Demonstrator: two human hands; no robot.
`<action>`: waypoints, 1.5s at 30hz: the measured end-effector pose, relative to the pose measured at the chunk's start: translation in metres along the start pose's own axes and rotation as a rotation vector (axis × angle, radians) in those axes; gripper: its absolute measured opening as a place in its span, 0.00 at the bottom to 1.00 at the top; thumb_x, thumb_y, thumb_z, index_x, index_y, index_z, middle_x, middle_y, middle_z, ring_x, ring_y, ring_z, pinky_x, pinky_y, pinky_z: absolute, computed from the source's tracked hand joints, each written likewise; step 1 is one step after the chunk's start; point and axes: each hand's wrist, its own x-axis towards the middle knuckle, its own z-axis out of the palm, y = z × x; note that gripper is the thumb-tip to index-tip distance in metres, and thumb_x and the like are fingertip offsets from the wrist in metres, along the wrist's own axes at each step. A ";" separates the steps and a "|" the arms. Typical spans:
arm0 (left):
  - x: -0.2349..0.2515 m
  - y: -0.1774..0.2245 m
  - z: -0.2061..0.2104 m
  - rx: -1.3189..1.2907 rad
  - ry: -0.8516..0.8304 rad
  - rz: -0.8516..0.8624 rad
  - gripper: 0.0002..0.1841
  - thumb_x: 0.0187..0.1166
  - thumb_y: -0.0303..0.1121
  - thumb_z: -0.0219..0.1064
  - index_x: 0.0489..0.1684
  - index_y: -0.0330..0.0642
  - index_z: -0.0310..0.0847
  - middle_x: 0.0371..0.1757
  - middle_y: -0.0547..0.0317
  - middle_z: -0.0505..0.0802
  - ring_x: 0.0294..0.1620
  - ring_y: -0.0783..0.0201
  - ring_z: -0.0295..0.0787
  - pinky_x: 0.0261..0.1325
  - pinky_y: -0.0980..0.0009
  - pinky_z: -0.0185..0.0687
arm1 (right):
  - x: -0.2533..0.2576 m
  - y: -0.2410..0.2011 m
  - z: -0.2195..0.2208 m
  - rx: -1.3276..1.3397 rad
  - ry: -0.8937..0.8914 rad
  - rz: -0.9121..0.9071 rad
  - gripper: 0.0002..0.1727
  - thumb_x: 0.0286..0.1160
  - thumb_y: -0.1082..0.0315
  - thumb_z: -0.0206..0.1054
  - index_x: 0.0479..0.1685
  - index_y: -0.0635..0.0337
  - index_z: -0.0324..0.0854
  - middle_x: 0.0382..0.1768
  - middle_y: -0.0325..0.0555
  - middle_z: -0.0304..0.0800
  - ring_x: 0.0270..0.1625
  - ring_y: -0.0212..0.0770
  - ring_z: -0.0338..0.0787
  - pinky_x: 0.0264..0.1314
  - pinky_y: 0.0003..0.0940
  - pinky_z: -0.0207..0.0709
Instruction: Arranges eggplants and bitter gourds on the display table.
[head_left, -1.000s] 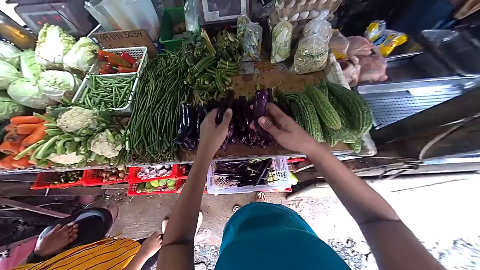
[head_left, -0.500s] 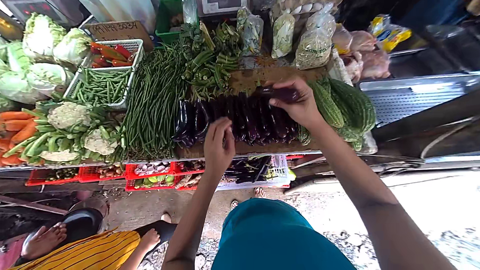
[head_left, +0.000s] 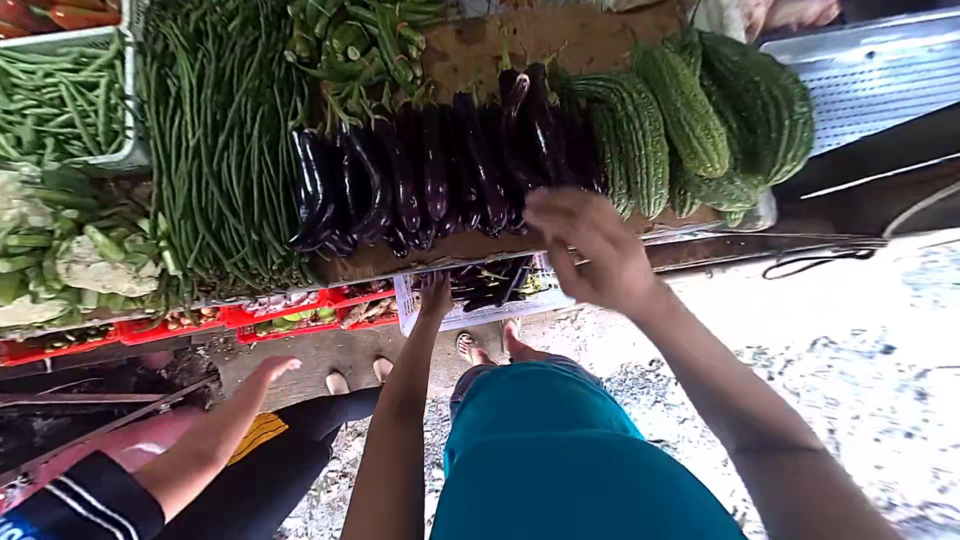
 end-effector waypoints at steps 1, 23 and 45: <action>0.003 0.000 0.008 0.006 0.065 0.000 0.33 0.77 0.30 0.68 0.84 0.31 0.66 0.84 0.32 0.72 0.85 0.35 0.67 0.84 0.40 0.61 | -0.020 -0.004 0.009 -0.003 0.056 -0.025 0.16 0.77 0.71 0.61 0.59 0.63 0.88 0.62 0.57 0.91 0.69 0.52 0.88 0.74 0.48 0.81; 0.038 0.077 0.005 -0.317 0.012 -0.015 0.34 0.78 0.49 0.72 0.80 0.38 0.74 0.80 0.37 0.79 0.85 0.40 0.68 0.87 0.39 0.56 | -0.161 0.115 0.250 0.587 -0.443 1.841 0.41 0.68 0.53 0.81 0.79 0.64 0.70 0.66 0.63 0.82 0.56 0.51 0.88 0.59 0.46 0.83; -0.230 0.029 -0.185 -1.101 0.201 0.346 0.20 0.59 0.36 0.75 0.52 0.46 0.88 0.45 0.71 0.94 0.45 0.77 0.90 0.51 0.72 0.89 | -0.046 0.013 -0.143 0.782 -0.666 0.435 0.37 0.67 0.38 0.72 0.80 0.37 0.80 0.58 0.31 0.94 0.51 0.21 0.90 0.53 0.27 0.88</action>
